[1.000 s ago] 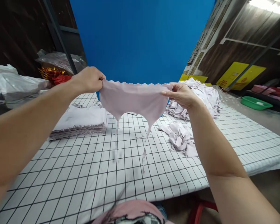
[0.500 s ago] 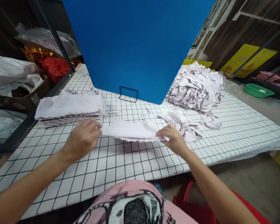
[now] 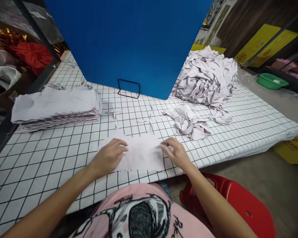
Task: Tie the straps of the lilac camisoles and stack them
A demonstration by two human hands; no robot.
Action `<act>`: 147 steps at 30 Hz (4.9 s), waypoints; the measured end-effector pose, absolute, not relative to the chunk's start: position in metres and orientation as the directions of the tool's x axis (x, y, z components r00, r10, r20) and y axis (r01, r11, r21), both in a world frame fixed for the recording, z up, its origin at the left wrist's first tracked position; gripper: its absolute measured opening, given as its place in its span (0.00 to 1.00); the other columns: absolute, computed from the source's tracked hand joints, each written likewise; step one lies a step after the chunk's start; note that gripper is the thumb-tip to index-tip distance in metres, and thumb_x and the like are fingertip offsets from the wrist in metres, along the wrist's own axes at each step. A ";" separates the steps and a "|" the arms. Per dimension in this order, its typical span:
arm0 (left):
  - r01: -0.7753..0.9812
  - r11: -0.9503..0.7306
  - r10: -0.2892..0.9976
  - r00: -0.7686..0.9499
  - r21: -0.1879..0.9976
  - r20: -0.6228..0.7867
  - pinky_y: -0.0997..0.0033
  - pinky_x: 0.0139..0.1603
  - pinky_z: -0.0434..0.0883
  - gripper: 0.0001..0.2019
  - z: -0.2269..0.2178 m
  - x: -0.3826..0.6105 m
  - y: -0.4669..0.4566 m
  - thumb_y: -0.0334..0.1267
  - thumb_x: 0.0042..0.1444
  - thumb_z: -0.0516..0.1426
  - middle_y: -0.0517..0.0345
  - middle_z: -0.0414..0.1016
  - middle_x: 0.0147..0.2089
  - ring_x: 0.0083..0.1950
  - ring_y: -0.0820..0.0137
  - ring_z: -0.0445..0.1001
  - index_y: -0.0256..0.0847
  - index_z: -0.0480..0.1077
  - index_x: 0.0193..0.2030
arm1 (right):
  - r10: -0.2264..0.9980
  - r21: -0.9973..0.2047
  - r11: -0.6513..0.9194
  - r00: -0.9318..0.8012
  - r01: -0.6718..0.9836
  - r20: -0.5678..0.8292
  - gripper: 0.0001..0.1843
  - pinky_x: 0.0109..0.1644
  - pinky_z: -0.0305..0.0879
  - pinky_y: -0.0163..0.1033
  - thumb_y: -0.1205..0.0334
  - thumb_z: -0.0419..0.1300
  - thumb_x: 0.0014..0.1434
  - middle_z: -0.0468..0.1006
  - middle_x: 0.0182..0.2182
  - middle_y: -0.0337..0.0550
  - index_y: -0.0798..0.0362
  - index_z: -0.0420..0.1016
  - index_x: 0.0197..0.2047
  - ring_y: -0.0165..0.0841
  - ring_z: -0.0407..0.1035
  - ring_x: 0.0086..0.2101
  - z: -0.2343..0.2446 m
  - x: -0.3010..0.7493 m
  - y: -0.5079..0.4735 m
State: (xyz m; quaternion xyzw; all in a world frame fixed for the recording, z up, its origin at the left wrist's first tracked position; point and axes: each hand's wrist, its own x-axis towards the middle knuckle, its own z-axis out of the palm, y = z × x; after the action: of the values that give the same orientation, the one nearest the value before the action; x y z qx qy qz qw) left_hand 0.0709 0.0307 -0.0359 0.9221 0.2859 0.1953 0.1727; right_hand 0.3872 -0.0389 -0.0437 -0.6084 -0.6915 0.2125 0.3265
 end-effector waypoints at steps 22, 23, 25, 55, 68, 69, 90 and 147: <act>0.453 -0.827 0.520 0.841 0.333 0.149 0.50 0.73 0.54 0.28 -0.099 0.192 0.069 0.46 0.69 0.43 0.49 0.45 0.75 0.76 0.56 0.41 0.35 0.54 0.71 | 0.957 -0.938 -0.285 0.123 0.199 -0.264 0.09 0.20 0.46 0.32 0.57 0.59 0.58 0.79 0.35 0.45 0.55 0.73 0.32 0.23 0.55 0.22 -0.010 0.396 0.164; 0.456 -0.827 0.521 0.842 0.330 0.143 0.51 0.73 0.53 0.28 -0.098 0.192 0.069 0.46 0.69 0.44 0.49 0.44 0.75 0.76 0.56 0.41 0.35 0.54 0.71 | 0.963 -0.954 -0.260 0.114 0.148 -0.245 0.09 0.20 0.45 0.32 0.57 0.61 0.57 0.79 0.35 0.45 0.55 0.74 0.34 0.23 0.55 0.22 -0.003 0.400 0.170; 0.462 -0.824 0.523 0.843 0.327 0.128 0.51 0.74 0.53 0.28 -0.098 0.191 0.068 0.46 0.69 0.44 0.49 0.45 0.75 0.76 0.56 0.41 0.33 0.54 0.71 | 0.980 -0.982 -0.182 0.094 0.050 -0.176 0.11 0.20 0.44 0.31 0.56 0.65 0.55 0.80 0.34 0.44 0.55 0.77 0.36 0.22 0.55 0.22 0.009 0.407 0.174; 0.096 0.563 0.692 0.488 0.821 -0.532 0.73 0.29 0.70 0.15 -0.051 0.203 0.046 0.34 0.48 0.66 0.53 0.77 0.25 0.25 0.72 0.74 0.31 0.72 0.41 | 0.982 -0.763 -0.150 0.181 0.629 -0.044 0.13 0.40 0.68 0.41 0.52 0.57 0.63 0.79 0.35 0.46 0.53 0.76 0.42 0.35 0.72 0.34 -0.041 0.363 -0.007; 0.019 0.524 0.728 0.509 0.851 -0.459 0.74 0.31 0.70 0.14 -0.048 0.208 0.044 0.39 0.48 0.65 0.58 0.76 0.28 0.26 0.75 0.73 0.35 0.68 0.38 | 0.955 -0.939 -0.295 0.042 0.177 -0.292 0.16 0.23 0.52 0.32 0.52 0.62 0.54 0.62 0.18 0.31 0.52 0.63 0.25 0.24 0.55 0.19 -0.052 0.362 0.045; 0.035 0.532 0.700 0.543 0.846 -0.463 0.73 0.33 0.71 0.14 -0.047 0.207 0.044 0.42 0.51 0.64 0.55 0.78 0.30 0.28 0.74 0.74 0.34 0.70 0.38 | 0.954 -0.947 -0.298 0.055 0.122 -0.293 0.16 0.23 0.54 0.32 0.52 0.63 0.54 0.63 0.18 0.31 0.52 0.63 0.25 0.25 0.57 0.19 -0.054 0.361 0.046; 0.180 0.654 0.539 0.571 0.735 -0.619 0.79 0.31 0.74 0.17 -0.045 0.185 0.040 0.44 0.52 0.66 0.40 0.81 0.44 0.36 0.67 0.82 0.31 0.77 0.40 | 0.946 -0.967 -0.243 0.203 -0.079 -0.254 0.13 0.32 0.64 0.32 0.52 0.64 0.51 0.79 0.28 0.41 0.54 0.72 0.29 0.27 0.69 0.27 -0.062 0.364 0.079; 0.418 -0.078 0.887 0.443 0.905 -0.128 0.71 0.34 0.68 0.08 -0.031 0.171 0.072 0.40 0.56 0.59 0.55 0.78 0.31 0.31 0.71 0.73 0.37 0.76 0.33 | 0.957 -0.842 0.194 0.092 0.504 0.276 0.11 0.50 0.64 0.45 0.54 0.60 0.63 0.75 0.50 0.45 0.48 0.73 0.47 0.39 0.66 0.51 -0.047 0.347 0.031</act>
State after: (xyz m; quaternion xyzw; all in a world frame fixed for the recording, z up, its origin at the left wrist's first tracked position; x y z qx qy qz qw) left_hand 0.1714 0.0723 -0.0311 0.6942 0.4701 0.2393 0.4897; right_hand 0.3470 0.0308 -0.0469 -0.5837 -0.6258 0.2497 0.4532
